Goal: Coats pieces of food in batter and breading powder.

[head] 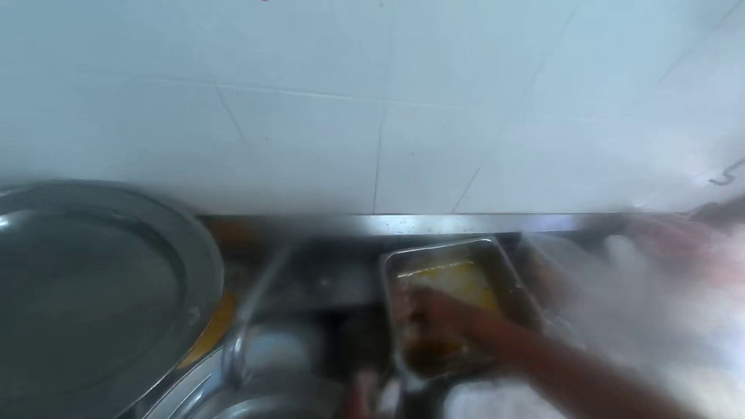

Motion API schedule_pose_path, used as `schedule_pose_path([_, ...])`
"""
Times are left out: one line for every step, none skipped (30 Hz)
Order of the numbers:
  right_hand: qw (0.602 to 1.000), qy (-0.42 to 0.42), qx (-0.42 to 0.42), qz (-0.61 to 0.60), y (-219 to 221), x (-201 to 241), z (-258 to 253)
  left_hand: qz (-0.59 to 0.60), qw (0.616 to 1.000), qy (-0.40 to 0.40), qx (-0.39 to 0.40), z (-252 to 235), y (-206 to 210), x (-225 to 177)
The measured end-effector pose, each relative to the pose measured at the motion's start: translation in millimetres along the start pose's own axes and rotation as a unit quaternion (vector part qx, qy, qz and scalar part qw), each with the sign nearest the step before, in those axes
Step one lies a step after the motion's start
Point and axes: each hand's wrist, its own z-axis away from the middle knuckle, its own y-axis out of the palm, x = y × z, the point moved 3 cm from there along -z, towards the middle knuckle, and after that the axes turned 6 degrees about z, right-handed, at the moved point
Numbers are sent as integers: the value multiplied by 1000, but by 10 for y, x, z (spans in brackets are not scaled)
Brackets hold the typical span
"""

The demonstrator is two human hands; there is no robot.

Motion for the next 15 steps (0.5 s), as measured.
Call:
schedule_pose_path([998, -17, 60, 5, -27, 74, 188, 31, 998, 34, -38, -320, 244, -76])
schedule_pose_path([991, -2, 129, 32, -63, 114, 383, 44, 997, 30, -57, -543, 416, -157])
schedule_pose_path([979, 29, 186, 74, -99, 97, 540, 48, 997, 11, -65, -676, 509, -218])
schedule_pose_path([967, 60, 218, 117, -153, 22, 636, 53, 995, 5, -79, -744, 559, -245])
schedule_pose_path([958, 88, 226, 152, -232, -117, 679, 59, 993, 15, -101, -768, 590, -247])
schedule_pose_path([954, 115, 213, 178, -305, -320, 698, 65, 991, 27, -116, -761, 605, -236])
schedule_pose_path([952, 141, 186, 197, -371, -555, 716, 68, 988, 45, -129, -749, 613, -234])
schedule_pose_path([951, 160, 152, 215, -389, -833, 723, 70, 985, 65, -143, -749, 628, -253])
schedule_pose_path([951, 172, 126, 226, -350, -1050, 733, 73, 981, 82, -160, -756, 664, -276])
schedule_pose_path([952, 175, 116, 223, -256, -1111, 750, 78, 977, 91, -176, -758, 705, -299])
schedule_pose_path([957, 170, 116, 203, -132, -1044, 756, 88, 974, 92, -189, -761, 730, -328])
schedule_pose_path([966, 161, 117, 167, -28, -920, 753, 96, 972, 88, -196, -768, 738, -355])
schedule_pose_path([976, 146, 112, 117, 37, -802, 727, 104, 971, 82, -199, -764, 749, -373])
schedule_pose_path([985, 134, 100, 50, 52, -702, 672, 109, 971, 71, -201, -748, 768, -384])
schedule_pose_path([987, 133, 81, -36, 30, -639, 587, 113, 972, 58, -196, -732, 779, -392])
